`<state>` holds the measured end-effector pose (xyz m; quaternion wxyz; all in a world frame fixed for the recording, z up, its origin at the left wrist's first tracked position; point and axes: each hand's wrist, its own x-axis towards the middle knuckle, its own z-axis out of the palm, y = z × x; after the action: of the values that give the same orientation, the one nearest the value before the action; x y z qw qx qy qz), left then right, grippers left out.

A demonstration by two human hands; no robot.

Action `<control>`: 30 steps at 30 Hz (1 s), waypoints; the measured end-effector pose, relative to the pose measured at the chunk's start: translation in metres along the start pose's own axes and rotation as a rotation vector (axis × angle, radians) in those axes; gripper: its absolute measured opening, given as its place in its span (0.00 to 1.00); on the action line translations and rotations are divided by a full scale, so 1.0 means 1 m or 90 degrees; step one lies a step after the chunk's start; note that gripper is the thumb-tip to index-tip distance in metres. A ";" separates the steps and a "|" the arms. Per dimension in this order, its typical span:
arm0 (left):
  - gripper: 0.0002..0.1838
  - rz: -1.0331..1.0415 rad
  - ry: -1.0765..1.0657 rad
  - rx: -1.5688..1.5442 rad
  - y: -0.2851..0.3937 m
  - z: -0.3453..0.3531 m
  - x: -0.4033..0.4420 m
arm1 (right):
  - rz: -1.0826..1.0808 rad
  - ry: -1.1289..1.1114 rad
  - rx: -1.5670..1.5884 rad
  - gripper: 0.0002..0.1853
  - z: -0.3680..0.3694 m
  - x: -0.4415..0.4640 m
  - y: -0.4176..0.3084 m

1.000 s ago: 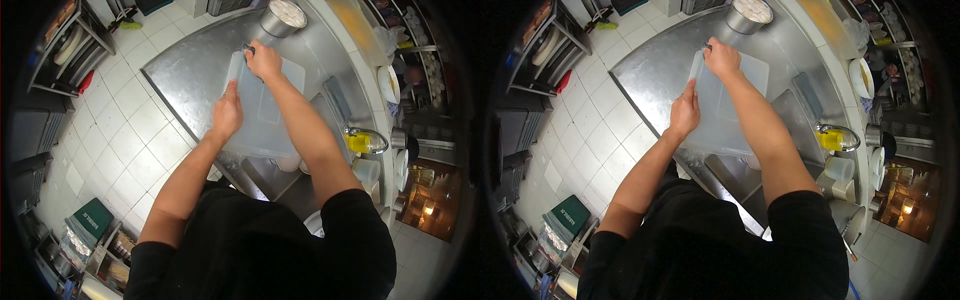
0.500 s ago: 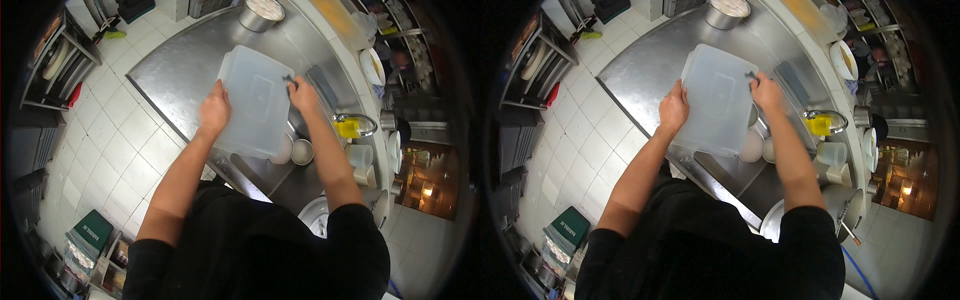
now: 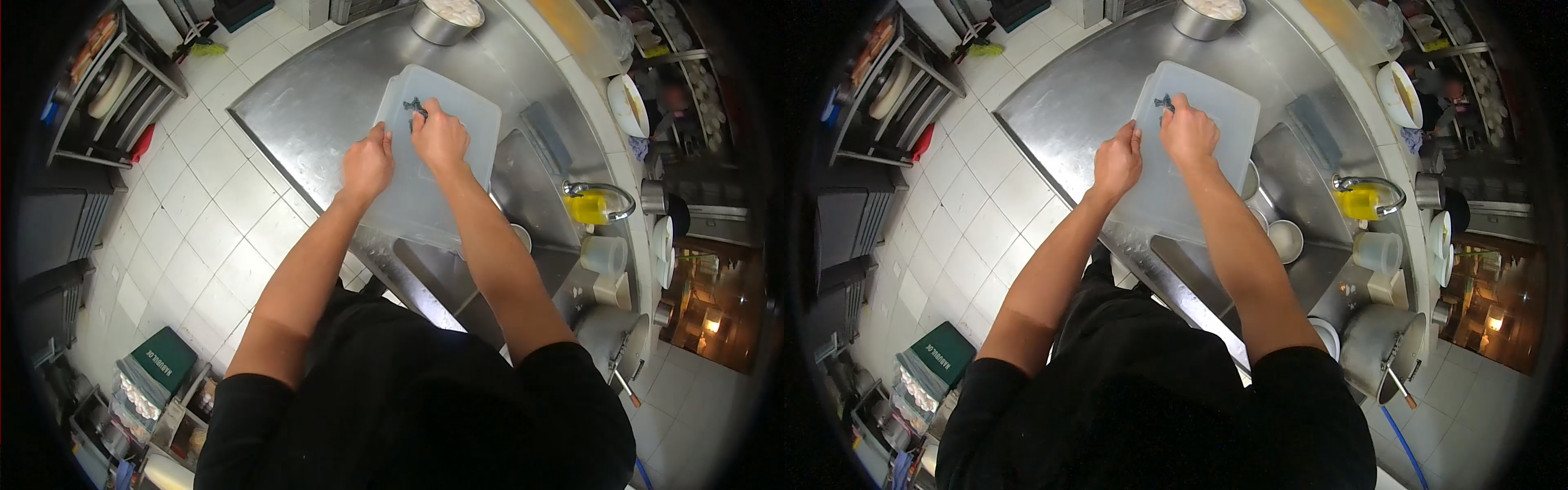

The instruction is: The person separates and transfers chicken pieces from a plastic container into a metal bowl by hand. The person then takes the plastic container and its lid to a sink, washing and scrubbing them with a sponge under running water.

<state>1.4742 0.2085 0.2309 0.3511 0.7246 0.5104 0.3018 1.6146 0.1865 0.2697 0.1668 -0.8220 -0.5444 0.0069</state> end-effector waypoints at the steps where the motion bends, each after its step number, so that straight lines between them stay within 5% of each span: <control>1: 0.19 0.006 0.003 0.011 0.000 0.000 0.002 | 0.002 0.010 -0.003 0.10 0.002 0.005 -0.003; 7: 0.19 -0.018 -0.007 -0.019 0.001 -0.005 -0.001 | -0.073 -0.117 -0.055 0.10 -0.012 -0.036 -0.017; 9: 0.19 -0.031 -0.023 -0.020 0.002 -0.007 -0.001 | -0.069 0.003 -0.091 0.10 0.000 0.021 -0.007; 12: 0.20 -0.040 -0.028 -0.017 0.001 -0.006 0.001 | -0.034 0.001 -0.085 0.10 0.007 0.040 -0.008; 18: 0.22 -0.081 -0.059 -0.041 0.001 -0.007 0.003 | -0.076 -0.079 0.078 0.09 -0.035 -0.136 0.009; 23: 0.23 -0.065 -0.056 -0.026 -0.005 -0.001 0.003 | -0.092 -0.151 0.012 0.08 -0.079 -0.132 0.082; 27: 0.23 -0.070 -0.046 -0.083 -0.007 0.002 0.005 | -0.150 -0.156 0.100 0.09 -0.024 -0.122 -0.017; 30: 0.22 -0.057 -0.039 -0.074 -0.009 -0.002 0.003 | -0.163 -0.121 0.147 0.08 -0.030 -0.124 -0.005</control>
<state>1.4691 0.2142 0.2245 0.4212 0.6882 0.5132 0.2926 1.5654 0.0686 0.2780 0.2072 -0.7171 -0.6535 0.1254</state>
